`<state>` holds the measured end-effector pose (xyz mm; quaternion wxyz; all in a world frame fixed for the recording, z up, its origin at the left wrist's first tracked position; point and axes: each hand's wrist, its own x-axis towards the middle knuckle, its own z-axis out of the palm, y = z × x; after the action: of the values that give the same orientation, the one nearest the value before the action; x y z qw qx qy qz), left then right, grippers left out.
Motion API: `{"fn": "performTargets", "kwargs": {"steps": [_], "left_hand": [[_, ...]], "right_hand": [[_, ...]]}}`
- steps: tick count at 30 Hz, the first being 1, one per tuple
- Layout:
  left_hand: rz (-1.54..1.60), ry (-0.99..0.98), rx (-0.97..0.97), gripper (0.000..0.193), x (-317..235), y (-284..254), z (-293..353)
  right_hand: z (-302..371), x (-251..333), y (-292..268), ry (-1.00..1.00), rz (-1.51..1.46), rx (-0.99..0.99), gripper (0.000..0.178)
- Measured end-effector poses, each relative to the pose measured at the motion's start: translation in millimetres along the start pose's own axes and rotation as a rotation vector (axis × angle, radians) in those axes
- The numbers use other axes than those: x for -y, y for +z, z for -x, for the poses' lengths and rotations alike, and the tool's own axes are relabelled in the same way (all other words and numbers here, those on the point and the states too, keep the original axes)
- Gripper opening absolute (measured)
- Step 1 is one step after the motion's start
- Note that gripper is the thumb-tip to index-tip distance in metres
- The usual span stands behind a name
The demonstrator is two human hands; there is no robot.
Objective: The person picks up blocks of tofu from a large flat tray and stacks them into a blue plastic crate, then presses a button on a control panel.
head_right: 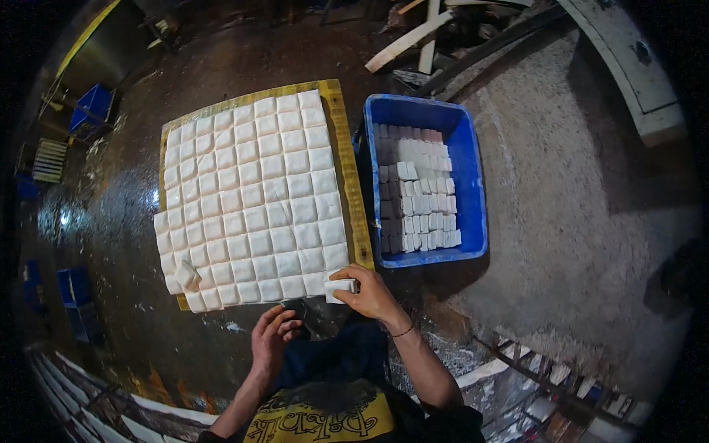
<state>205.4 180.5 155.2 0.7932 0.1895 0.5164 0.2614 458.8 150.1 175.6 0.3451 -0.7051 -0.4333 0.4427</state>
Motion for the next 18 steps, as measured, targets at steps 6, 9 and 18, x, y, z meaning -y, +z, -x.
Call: {"fn": "performTargets", "kwargs": {"steps": [6,9,18], "left_hand": [[-0.034,-0.024,0.107,0.033,-43.6,-44.5,-8.1],[-0.054,-0.049,0.156,0.033,-52.8,-49.0,-9.3],[-0.119,-0.142,0.346,0.036,-62.6,-40.2,-17.1]], "right_hand": [[6.4,-7.4,42.5,0.043,0.155,-0.363,0.044],[17.3,-28.7,63.4,-0.015,0.313,-0.578,0.062],[14.1,-6.3,109.0,0.229,0.187,-0.557,0.065]]}}
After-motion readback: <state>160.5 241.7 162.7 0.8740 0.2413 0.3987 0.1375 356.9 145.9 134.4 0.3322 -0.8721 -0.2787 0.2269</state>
